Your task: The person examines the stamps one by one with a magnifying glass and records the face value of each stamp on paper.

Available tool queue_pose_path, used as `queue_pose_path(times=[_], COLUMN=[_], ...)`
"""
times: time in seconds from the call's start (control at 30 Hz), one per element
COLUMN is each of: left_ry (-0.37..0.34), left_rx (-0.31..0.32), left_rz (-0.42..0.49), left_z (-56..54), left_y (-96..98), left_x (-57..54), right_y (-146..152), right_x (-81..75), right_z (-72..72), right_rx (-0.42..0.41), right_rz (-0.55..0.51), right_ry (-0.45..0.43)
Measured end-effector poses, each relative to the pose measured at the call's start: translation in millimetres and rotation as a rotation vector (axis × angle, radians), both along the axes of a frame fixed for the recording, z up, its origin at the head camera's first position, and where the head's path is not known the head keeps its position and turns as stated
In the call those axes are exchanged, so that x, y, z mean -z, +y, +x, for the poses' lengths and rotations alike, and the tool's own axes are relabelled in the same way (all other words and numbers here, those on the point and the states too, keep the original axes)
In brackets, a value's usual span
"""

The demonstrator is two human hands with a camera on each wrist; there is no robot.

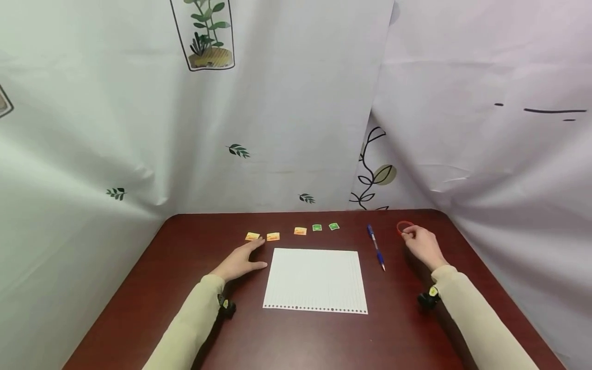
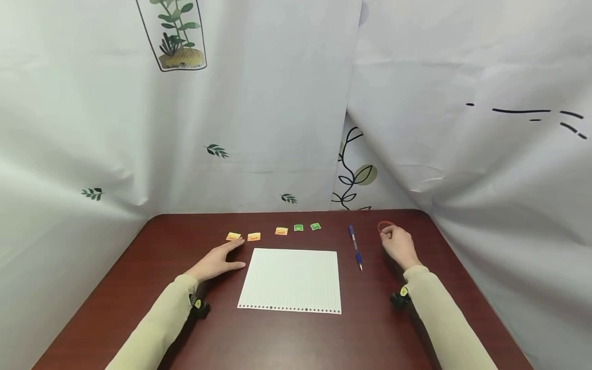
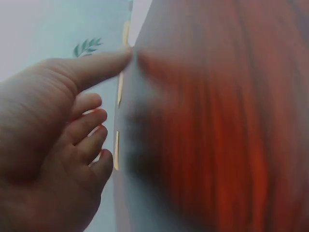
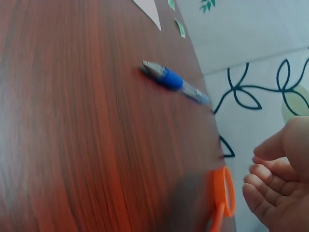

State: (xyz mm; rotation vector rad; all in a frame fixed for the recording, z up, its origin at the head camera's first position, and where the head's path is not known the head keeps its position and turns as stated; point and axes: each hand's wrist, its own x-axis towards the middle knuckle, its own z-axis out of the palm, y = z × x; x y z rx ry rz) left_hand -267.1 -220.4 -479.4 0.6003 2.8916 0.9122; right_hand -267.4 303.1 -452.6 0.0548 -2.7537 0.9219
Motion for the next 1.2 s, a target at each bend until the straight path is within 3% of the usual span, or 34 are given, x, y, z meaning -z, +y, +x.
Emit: queue_pose_path(times=[0.2, 0.47, 0.77, 0.93, 1.2], left_ry=[-0.015, -0.058, -0.008, -0.008, -0.007], left_rx=[0.076, 0.147, 0.192, 0.205, 0.196], left_rz=[-0.092, -0.187, -0.360, -0.385, -0.393], left_z=[1.9, 9.3, 14.2, 14.2, 9.9], left_y=[6.8, 17.7, 31.1, 36.5, 51.7], left_x=[-8.9, -9.2, -15.1, -16.9, -11.1], right_y=[-17.3, -25.9, -36.3, -40.8, -47.4], right_x=[0.2, 3.8, 4.2, 5.0, 7.2], right_z=[1.0, 1.8, 0.8, -4.4, -10.8], right_rx=[-0.053, -0.126, -0.169, -0.173, -0.169], right_rz=[-0.009, -0.005, -0.009, 0.002, 0.026], right_ry=[-0.103, -0.175, -0.255, -0.264, -0.284])
